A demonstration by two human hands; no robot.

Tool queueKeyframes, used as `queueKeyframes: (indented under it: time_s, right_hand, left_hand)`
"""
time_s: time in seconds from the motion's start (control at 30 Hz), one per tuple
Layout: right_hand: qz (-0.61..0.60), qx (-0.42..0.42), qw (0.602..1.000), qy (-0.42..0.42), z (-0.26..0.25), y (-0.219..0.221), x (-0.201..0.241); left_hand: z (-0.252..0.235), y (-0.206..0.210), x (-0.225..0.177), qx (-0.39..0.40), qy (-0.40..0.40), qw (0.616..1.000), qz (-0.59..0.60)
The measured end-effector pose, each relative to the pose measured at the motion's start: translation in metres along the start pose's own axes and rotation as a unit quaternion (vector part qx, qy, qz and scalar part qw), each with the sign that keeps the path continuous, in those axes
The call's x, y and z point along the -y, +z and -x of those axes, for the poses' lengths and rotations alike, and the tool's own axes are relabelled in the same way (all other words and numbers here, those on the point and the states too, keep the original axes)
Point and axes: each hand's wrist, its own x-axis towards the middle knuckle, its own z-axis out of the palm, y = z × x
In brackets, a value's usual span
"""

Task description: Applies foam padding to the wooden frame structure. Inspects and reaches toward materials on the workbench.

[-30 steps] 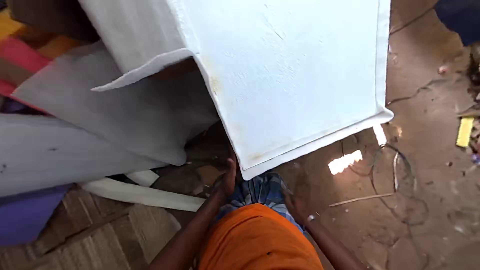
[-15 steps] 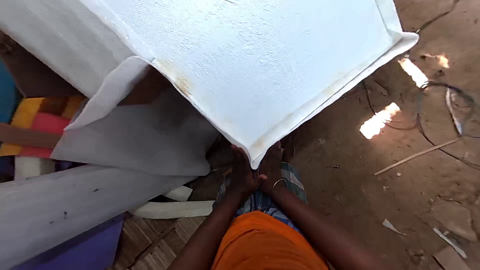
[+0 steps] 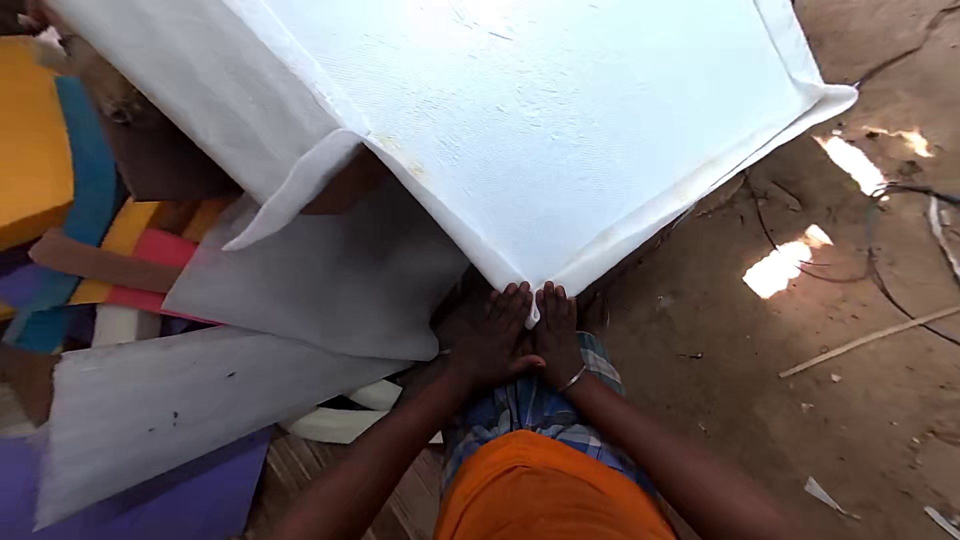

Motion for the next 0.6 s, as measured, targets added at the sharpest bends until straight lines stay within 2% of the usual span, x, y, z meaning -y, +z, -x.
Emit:
queueKeyframes:
  time_s: [0.07, 0.13, 0.3, 0.37, 0.43, 0.5, 0.6]
  right_hand:
    - [0.015, 0.027, 0.999, 0.012, 0.0, -0.005, 0.003]
    - [0.039, 0.015, 0.999, 0.012, -0.002, -0.002, 0.003]
    - [0.034, 0.045, 0.998, -0.013, -0.001, -0.013, -0.004]
    - [0.03, 0.054, 0.998, -0.029, -0.002, -0.017, -0.007]
    - [0.008, 0.046, 0.999, -0.025, -0.002, -0.018, -0.005]
    - [0.003, 0.008, 1.0, -0.003, -0.003, -0.02, -0.011]
    - [0.033, -0.038, 0.999, 0.009, 0.007, -0.018, -0.039]
  left_hand:
    - [0.0, -0.001, -0.008, 0.014, -0.026, 0.999, 0.013]
    - [-0.003, 0.006, -0.018, 0.005, -0.064, 0.997, 0.047]
    - [-0.002, 0.0, -0.034, 0.064, -0.13, 0.986, 0.081]
    - [-0.004, 0.012, -0.043, 0.013, -0.165, 0.981, 0.1]
    - [-0.008, 0.026, -0.041, -0.11, -0.198, 0.967, 0.118]
    - [-0.026, 0.021, -0.018, -0.205, -0.239, 0.94, 0.131]
    - [-0.057, 0.002, 0.032, -0.289, -0.213, 0.925, 0.127]
